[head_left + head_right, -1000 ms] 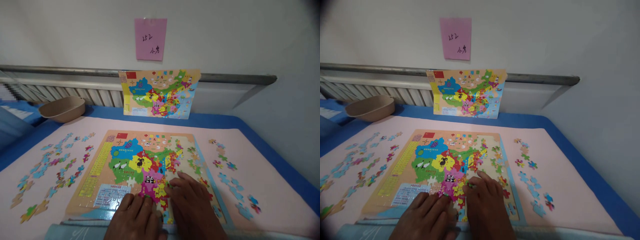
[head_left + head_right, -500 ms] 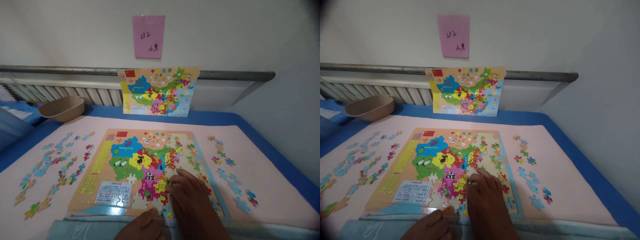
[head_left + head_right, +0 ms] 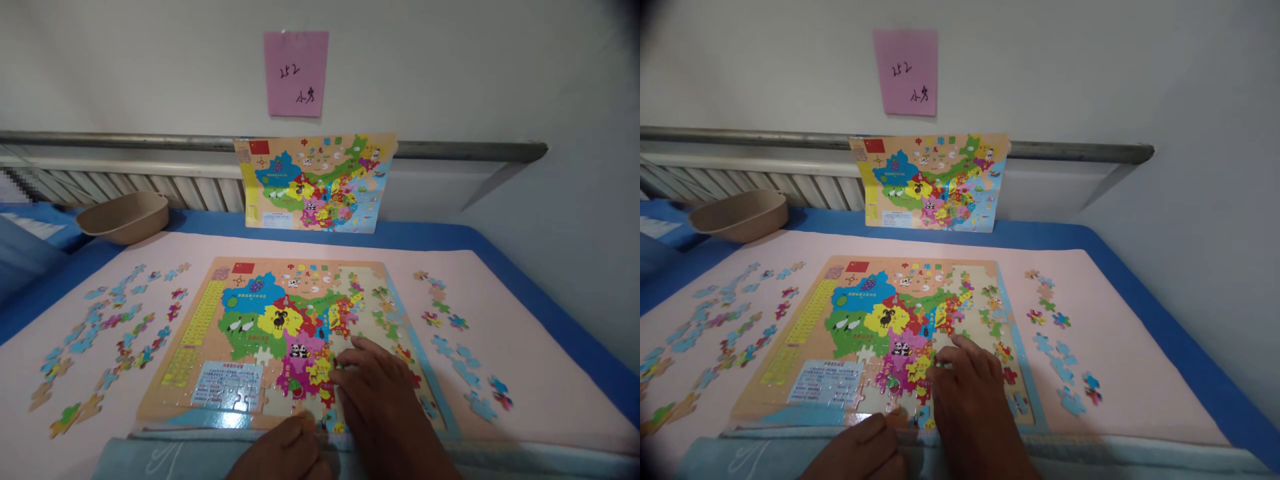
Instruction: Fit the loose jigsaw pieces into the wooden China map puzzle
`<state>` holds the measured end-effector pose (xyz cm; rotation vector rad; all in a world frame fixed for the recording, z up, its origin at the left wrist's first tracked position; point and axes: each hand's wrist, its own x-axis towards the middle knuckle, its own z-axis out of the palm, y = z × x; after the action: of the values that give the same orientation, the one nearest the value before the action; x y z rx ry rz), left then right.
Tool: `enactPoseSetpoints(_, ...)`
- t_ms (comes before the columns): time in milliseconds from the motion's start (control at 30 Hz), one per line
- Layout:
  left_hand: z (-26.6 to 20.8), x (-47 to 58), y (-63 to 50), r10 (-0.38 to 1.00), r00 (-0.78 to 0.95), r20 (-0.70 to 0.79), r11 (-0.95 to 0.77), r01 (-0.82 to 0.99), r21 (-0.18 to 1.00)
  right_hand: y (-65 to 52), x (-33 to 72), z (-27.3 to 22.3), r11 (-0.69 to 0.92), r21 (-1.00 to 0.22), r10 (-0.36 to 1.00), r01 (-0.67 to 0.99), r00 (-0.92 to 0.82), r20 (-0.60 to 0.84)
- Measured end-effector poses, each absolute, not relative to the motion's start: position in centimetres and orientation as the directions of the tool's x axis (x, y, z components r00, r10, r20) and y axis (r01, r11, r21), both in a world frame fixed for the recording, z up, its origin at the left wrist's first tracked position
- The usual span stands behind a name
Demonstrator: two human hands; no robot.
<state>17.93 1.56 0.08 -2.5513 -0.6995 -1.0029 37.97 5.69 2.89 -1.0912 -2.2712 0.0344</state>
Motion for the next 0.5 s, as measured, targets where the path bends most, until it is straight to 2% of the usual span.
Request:
enactPoseSetpoints(167, 0.0, 17.6, 1.5, 0.41, 0.581, 0.703, -0.785, 0.617, -0.053, 5.6, 38.0, 2.0, 0.624, -0.286, 0.727, 0.727, -0.406, 0.553)
enactPoseSetpoints(333, 1.4, 17.7, 1.8, 0.431, 0.542, 0.721, -0.782, 0.624, -0.002, 5.4, 38.5, 2.6, 0.637, -0.25, 0.739, 0.73, -0.485, 0.467)
enactPoseSetpoints(500, 3.5, 17.9, 2.3, 0.457, 0.495, 0.739, -0.739, 0.674, 0.005, 4.9, 39.1, 3.7, 0.629, -0.312, 0.758, 0.712, -0.471, 0.451)
